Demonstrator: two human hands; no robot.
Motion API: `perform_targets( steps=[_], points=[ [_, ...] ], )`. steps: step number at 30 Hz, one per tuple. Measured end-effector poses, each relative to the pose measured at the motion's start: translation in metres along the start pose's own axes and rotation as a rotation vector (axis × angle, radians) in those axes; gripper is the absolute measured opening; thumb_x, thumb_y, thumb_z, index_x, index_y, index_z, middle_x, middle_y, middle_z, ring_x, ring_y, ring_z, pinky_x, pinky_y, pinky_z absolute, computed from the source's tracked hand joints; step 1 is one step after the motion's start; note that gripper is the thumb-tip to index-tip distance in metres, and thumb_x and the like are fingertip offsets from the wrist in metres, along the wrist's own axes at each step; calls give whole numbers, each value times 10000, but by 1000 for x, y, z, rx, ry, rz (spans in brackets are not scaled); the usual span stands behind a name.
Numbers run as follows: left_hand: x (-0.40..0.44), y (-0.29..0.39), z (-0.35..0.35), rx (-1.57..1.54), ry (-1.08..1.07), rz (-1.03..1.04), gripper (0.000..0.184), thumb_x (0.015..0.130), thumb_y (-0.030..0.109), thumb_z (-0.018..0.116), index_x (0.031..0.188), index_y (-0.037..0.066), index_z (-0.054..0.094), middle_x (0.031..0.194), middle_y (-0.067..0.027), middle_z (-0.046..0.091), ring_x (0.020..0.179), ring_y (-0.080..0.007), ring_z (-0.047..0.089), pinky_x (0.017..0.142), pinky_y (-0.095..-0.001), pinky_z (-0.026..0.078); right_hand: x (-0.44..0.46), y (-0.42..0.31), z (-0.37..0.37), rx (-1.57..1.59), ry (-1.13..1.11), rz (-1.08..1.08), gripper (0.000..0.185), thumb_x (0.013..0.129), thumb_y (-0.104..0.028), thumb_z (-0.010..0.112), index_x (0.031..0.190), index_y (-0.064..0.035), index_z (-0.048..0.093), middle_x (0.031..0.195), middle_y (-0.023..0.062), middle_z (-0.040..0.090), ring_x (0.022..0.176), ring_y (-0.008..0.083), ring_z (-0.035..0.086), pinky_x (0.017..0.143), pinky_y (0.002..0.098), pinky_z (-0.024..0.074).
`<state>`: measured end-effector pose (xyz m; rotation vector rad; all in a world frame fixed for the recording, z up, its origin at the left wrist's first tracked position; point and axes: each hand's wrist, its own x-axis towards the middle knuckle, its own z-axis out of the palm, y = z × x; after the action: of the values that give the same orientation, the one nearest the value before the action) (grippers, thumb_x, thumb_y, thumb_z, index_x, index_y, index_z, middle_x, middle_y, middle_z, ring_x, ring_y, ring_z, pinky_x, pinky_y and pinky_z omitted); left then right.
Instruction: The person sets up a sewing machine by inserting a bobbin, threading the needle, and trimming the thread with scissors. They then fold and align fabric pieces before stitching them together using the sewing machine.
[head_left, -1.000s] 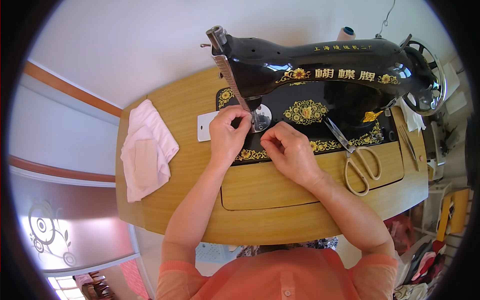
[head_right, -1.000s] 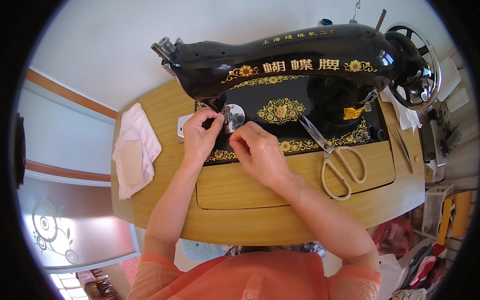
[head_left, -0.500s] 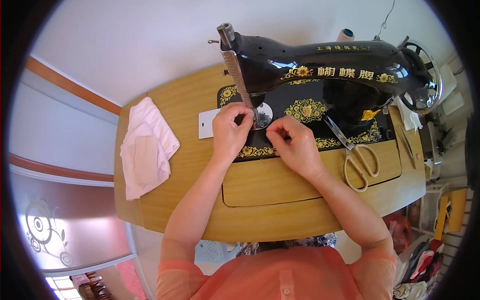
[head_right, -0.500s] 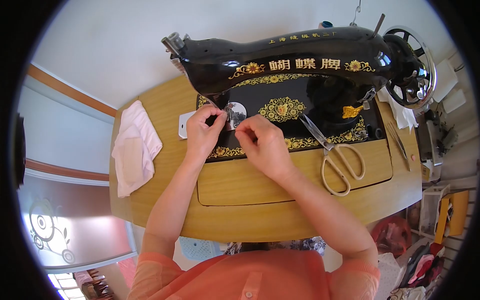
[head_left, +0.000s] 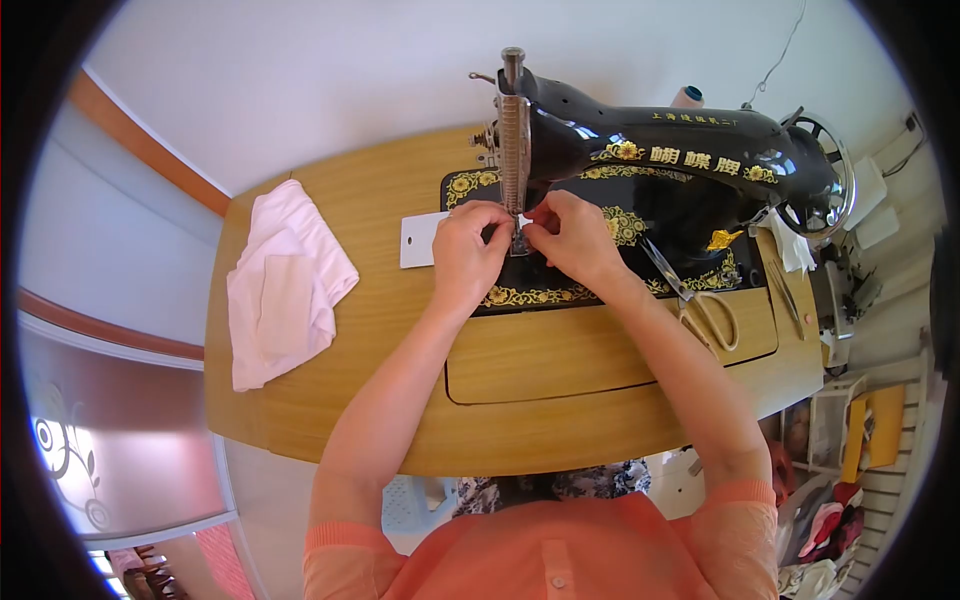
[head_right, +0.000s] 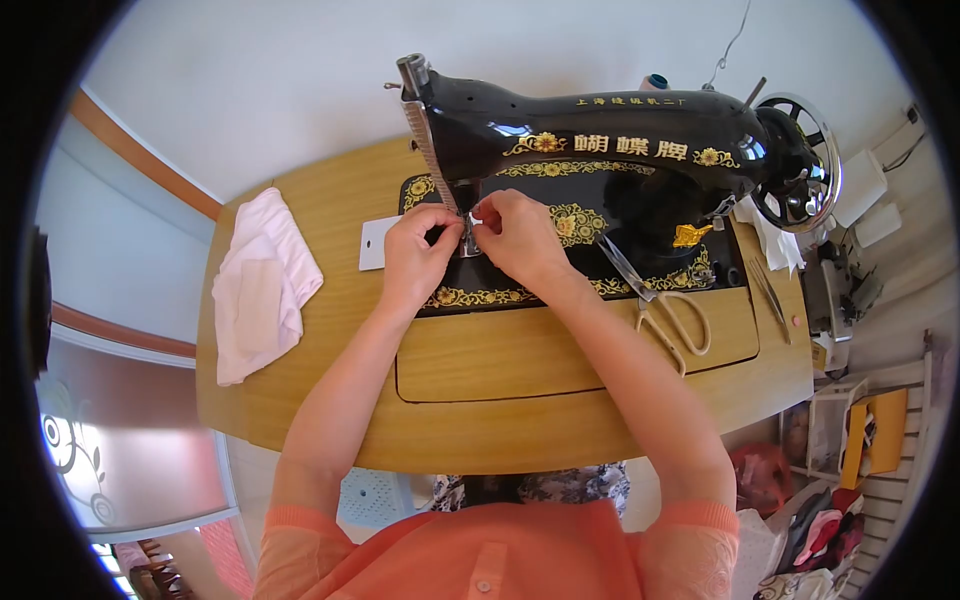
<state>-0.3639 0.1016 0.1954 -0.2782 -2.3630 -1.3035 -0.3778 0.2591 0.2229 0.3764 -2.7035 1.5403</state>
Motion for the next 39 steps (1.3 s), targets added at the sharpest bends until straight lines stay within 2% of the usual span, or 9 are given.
perform_targets(
  steps=[3, 8, 11, 18, 23, 26, 30, 35, 39],
  points=[
    [0, 2, 0, 9, 12, -5, 74, 763, 13, 675, 823, -23, 651, 876, -107, 654, 809, -233, 619, 756, -302, 474, -1, -4, 1, -33, 24, -3, 150, 755, -79, 669, 866, 18, 643, 835, 148, 655, 728, 275, 651, 691, 370, 519],
    [0, 4, -1, 15, 15, -13, 73, 756, 9, 672, 820, -22, 652, 867, -106, 653, 801, -238, 618, 750, -304, 473, -2, -4, 7, -76, 104, -132, 115, 744, -75, 662, 791, 20, 617, 787, 158, 630, 734, 318, 638, 668, 393, 509],
    [1, 0, 1, -13, 28, 9, 40, 751, 69, 665, 782, 45, 667, 858, -69, 670, 789, -285, 603, 693, -370, 471, -1, -1, 10, -102, 137, -179, 106, 736, -65, 650, 760, 24, 599, 774, 165, 616, 717, 341, 622, 649, 409, 497],
    [-2, 3, -1, -46, 58, 31, 78, 736, 32, 671, 814, 30, 677, 873, -85, 676, 817, -285, 618, 714, -363, 487, -2, 8, 14, -150, 189, -306, 81, 733, -52, 625, 730, 13, 576, 752, 159, 585, 683, 348, 598, 620, 420, 479],
    [-15, 3, -3, -1, 134, 138, 89, 732, 8, 674, 820, 20, 679, 881, -87, 678, 806, -295, 619, 730, -364, 496, -13, 12, 11, -93, 199, -320, 63, 714, -37, 620, 720, 2, 571, 725, 128, 564, 635, 300, 582, 591, 381, 473],
    [-19, 5, -6, 72, 85, 154, 112, 750, 2, 678, 859, 22, 693, 903, -84, 687, 835, -256, 631, 774, -325, 493, -20, 11, 11, -54, 190, -308, 55, 704, -29, 622, 730, -2, 582, 757, 110, 557, 633, 260, 580, 592, 351, 474],
    [-22, 9, -10, 152, 28, 250, 111, 721, 5, 693, 825, 43, 691, 895, -64, 681, 822, -264, 613, 733, -328, 487, -29, 11, 9, 0, 160, -326, 71, 696, -26, 626, 760, -5, 604, 813, 106, 541, 644, 222, 571, 598, 318, 471],
    [-24, 22, -11, 202, 124, 344, 131, 643, 31, 752, 719, 93, 664, 834, -15, 599, 810, -229, 575, 778, -376, 418, -38, 7, 8, 126, 124, -316, 78, 706, -28, 626, 779, -8, 606, 889, 92, 518, 760, 198, 555, 627, 301, 467],
    [-23, 33, -17, 303, 183, 499, 202, 587, 38, 776, 721, 130, 656, 832, 12, 534, 842, -202, 541, 859, -405, 345, -47, -3, 12, 137, 173, -325, 77, 715, -35, 631, 786, -20, 605, 940, 70, 487, 857, 182, 521, 677, 290, 461]
  ],
)
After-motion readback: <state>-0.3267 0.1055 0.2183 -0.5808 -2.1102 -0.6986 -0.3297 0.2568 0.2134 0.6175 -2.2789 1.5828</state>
